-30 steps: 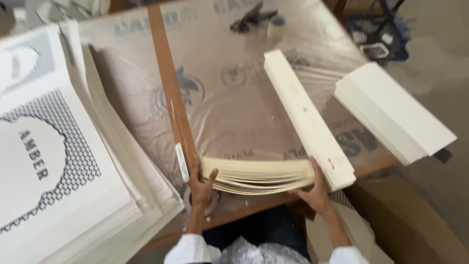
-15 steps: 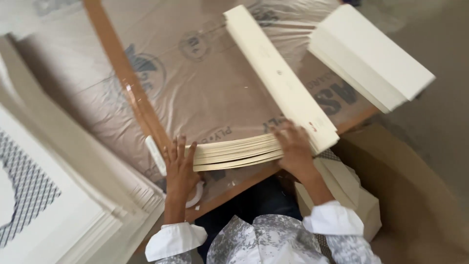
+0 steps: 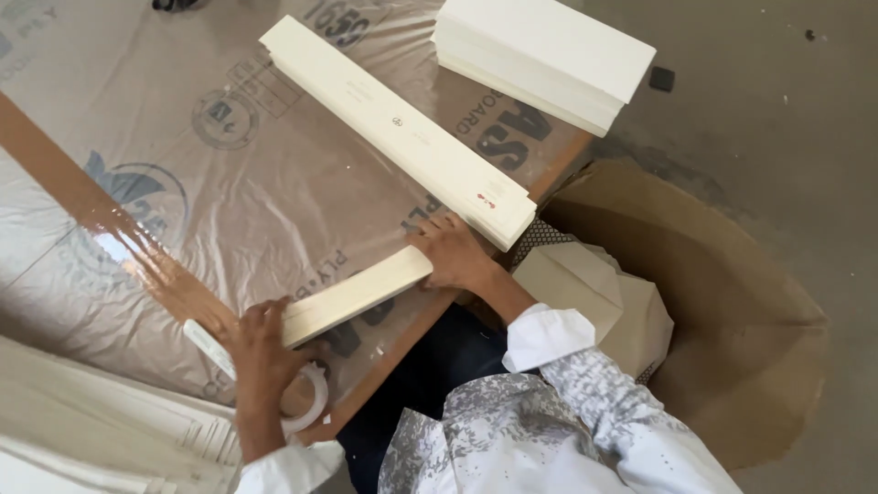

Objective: Taping and stacking long strips of paper on a workbench in a manufacturing setting.

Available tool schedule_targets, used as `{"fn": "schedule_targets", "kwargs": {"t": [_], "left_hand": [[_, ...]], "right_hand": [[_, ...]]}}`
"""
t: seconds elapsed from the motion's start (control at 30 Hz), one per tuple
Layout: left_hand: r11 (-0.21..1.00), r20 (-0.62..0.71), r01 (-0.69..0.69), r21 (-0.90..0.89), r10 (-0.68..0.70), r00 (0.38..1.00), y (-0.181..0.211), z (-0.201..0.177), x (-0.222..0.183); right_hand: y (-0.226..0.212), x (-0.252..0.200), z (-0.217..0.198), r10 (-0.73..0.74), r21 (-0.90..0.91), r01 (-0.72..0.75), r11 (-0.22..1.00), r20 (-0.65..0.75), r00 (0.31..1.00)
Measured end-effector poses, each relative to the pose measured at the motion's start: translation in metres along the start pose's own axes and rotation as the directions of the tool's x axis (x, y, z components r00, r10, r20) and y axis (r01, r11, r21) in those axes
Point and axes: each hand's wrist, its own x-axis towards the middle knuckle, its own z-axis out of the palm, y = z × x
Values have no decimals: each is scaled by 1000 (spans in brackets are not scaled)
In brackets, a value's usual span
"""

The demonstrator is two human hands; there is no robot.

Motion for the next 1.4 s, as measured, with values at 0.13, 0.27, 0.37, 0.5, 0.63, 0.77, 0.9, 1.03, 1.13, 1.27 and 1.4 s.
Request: {"fn": "schedule_targets", "kwargs": {"t": [0.13, 0.27, 0.37, 0.5, 0.63, 0.77, 0.9, 1.03, 1.13, 1.27, 1.4], "left_hand": [[993, -90, 42, -109, -52, 995, -19, 24, -4], [884, -168, 54, -465, -148, 975, -66, 88, -19], [789, -264, 21, -615, -230, 937, -71, 117, -27], [514, -231, 94, -852, -532, 815, -36, 86, -27], [389, -113, 162, -907, -596, 795, -39, 92, -30], [336, -72, 127, -933, -522, 850, -35, 79, -35], [481, -37, 209, -851, -452, 891, -41, 58, -43], [710, -160, 125, -693, -320, 934, -40, 50, -49], [809, -197, 137, -572, -298, 934, -40, 42, -44], [822, -85, 234, -520, -322, 943, -34, 31, -38], [876, -112, 196, -440, -270, 956, -34, 18, -38]], "right_hand": [[0, 0, 9, 56, -6, -56, 998, 15, 998], [-1, -9, 7, 199, 152, -177, 972, -143, 970], [7, -29, 22, 332, 353, -219, 910, -300, 894], [27, -42, 56, 395, 520, -220, 825, -252, 883], [31, -43, 48, 331, 578, -164, 799, -195, 923], [16, -44, 34, 355, 606, -187, 773, -169, 920], [15, -37, 29, 364, 508, -218, 833, -206, 908], [-3, -24, 8, 147, -10, -153, 988, -227, 963], [-1, -9, 5, 50, -247, -92, 965, -169, 984], [30, -2, 8, 31, -164, -29, 986, 7, 1000], [28, 4, -6, 87, -113, -83, 990, 32, 996]]}}
